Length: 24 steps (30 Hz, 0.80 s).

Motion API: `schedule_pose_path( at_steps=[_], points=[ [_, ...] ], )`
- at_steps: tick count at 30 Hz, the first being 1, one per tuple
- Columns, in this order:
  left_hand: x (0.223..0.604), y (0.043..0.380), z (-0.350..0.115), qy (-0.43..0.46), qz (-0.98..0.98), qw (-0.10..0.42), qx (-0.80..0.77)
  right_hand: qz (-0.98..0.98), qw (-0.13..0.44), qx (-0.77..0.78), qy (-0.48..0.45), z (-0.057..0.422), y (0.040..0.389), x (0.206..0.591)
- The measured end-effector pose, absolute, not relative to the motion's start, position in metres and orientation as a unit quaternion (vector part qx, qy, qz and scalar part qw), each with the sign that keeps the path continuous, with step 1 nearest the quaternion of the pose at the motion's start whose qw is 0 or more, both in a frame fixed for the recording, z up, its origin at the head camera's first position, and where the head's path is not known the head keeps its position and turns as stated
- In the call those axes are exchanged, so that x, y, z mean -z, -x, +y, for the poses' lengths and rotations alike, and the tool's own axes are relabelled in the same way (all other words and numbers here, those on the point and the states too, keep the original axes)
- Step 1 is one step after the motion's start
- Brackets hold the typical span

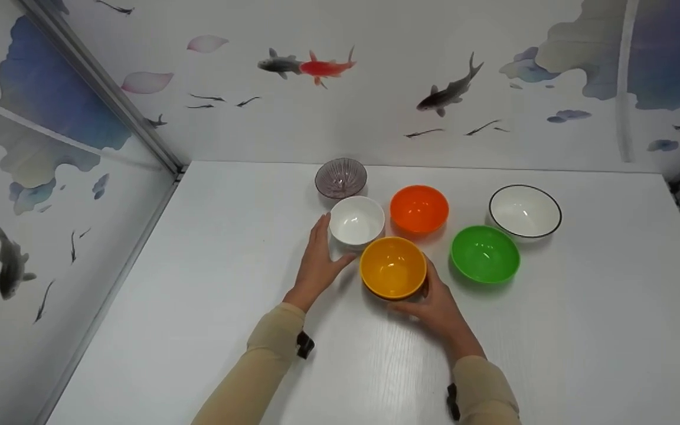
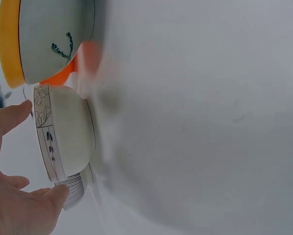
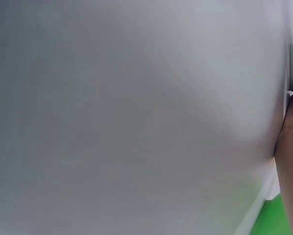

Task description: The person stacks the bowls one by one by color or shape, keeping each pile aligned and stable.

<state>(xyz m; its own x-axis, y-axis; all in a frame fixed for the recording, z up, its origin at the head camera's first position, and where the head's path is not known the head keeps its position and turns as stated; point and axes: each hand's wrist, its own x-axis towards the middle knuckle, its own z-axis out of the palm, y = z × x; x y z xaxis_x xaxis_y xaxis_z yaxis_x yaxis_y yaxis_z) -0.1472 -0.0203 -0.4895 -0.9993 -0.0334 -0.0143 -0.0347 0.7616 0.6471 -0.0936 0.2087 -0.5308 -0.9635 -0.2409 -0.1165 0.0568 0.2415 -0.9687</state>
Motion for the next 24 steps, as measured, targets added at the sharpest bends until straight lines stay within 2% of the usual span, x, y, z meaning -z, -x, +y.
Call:
schedule_pose_path(
  at_steps=[11,24],
  points=[
    [0.496,0.158,-0.015,0.021,0.906,-0.018,-0.422,0.772,0.128,0.62,0.052,0.21,0.093,0.535],
    [0.502,0.167,-0.007,0.043,0.893,-0.003,-0.448,0.759,0.124,0.637,0.048,0.207,0.094,0.536]
  ],
)
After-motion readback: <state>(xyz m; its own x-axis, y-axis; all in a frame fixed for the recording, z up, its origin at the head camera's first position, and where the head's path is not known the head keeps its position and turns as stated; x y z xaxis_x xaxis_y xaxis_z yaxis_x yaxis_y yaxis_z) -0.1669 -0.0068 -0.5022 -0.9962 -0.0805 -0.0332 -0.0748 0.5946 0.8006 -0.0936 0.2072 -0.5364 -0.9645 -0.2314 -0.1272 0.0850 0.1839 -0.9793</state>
